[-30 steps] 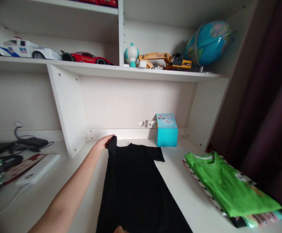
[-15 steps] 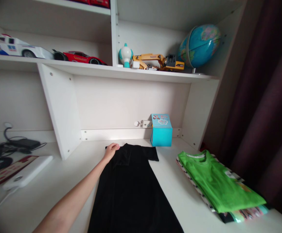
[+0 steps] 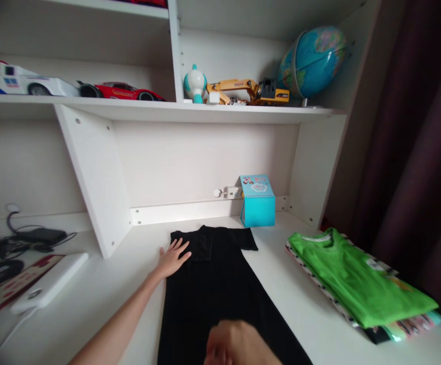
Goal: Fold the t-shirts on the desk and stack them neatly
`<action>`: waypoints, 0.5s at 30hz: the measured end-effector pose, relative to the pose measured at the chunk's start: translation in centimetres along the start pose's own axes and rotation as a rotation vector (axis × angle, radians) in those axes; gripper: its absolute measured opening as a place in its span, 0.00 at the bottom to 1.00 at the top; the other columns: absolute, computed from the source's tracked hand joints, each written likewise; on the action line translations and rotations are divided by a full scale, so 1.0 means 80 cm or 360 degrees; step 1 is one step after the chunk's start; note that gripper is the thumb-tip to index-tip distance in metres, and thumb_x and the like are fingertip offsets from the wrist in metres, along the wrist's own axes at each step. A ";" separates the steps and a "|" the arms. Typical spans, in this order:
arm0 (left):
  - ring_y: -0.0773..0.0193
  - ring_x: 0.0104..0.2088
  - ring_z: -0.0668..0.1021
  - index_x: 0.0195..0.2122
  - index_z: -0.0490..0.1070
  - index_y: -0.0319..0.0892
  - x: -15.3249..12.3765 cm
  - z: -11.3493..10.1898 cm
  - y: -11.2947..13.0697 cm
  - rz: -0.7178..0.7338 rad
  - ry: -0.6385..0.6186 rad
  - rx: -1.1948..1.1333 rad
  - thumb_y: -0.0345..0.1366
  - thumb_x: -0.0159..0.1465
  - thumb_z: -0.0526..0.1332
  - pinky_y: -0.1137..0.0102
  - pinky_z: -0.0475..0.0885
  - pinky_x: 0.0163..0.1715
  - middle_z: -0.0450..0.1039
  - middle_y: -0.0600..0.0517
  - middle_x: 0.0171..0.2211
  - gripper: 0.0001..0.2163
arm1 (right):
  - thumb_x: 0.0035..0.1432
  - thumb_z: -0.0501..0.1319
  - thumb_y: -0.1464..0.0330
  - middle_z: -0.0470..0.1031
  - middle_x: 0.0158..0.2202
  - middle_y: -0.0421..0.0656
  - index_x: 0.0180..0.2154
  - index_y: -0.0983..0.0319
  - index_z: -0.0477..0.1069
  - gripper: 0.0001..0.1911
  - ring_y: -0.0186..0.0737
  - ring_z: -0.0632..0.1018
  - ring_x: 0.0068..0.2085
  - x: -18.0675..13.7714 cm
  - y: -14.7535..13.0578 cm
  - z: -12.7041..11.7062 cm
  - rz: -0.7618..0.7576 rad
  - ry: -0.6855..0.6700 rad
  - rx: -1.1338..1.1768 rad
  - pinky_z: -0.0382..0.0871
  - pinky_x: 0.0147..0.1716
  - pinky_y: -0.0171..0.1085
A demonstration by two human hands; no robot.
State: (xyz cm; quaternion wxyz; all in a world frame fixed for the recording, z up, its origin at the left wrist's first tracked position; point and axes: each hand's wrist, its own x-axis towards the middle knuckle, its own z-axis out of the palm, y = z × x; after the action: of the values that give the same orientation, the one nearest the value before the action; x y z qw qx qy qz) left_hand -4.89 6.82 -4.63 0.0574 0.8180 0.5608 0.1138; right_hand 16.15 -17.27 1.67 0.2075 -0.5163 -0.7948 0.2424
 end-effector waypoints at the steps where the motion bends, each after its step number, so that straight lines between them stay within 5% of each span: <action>1: 0.49 0.62 0.47 0.60 0.51 0.54 0.000 -0.001 0.000 0.0007 -0.0008 0.0000 0.56 0.62 0.39 0.38 0.41 0.52 0.43 0.50 0.63 0.27 | 0.59 0.53 0.63 0.73 0.32 0.39 0.33 0.59 0.71 0.09 0.34 0.74 0.34 0.019 0.019 -0.018 0.0077 0.0055 -0.0033 0.66 0.31 0.31; 5: 0.49 0.62 0.46 0.60 0.52 0.54 0.000 -0.001 -0.002 0.0031 -0.0007 -0.0051 0.57 0.61 0.38 0.39 0.40 0.52 0.42 0.50 0.63 0.28 | 0.57 0.54 0.68 0.73 0.39 0.46 0.38 0.63 0.71 0.10 0.38 0.73 0.41 0.101 0.112 -0.083 0.0719 0.0455 -0.0329 0.63 0.42 0.35; 8: 0.49 0.62 0.47 0.59 0.54 0.53 -0.001 0.001 -0.004 0.0049 0.0038 -0.0143 0.55 0.62 0.40 0.40 0.39 0.53 0.44 0.49 0.63 0.27 | 0.59 0.53 0.66 0.69 0.45 0.50 0.43 0.67 0.67 0.14 0.43 0.70 0.47 0.146 0.168 -0.101 0.1062 0.0582 -0.0364 0.63 0.46 0.44; 15: 0.52 0.57 0.62 0.60 0.52 0.53 0.002 0.001 -0.014 -0.0024 0.0390 -0.0788 0.48 0.61 0.52 0.45 0.43 0.55 0.62 0.47 0.56 0.25 | 0.58 0.57 0.63 0.69 0.43 0.44 0.45 0.65 0.66 0.15 0.37 0.73 0.40 0.185 0.197 -0.089 0.1356 0.0628 -0.0123 0.70 0.38 0.41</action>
State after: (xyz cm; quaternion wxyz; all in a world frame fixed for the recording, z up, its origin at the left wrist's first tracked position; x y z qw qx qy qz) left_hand -5.83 7.36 -4.94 0.1881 0.7551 0.5247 0.3452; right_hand 25.95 3.08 -0.93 0.2172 -0.8401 -0.4658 0.1735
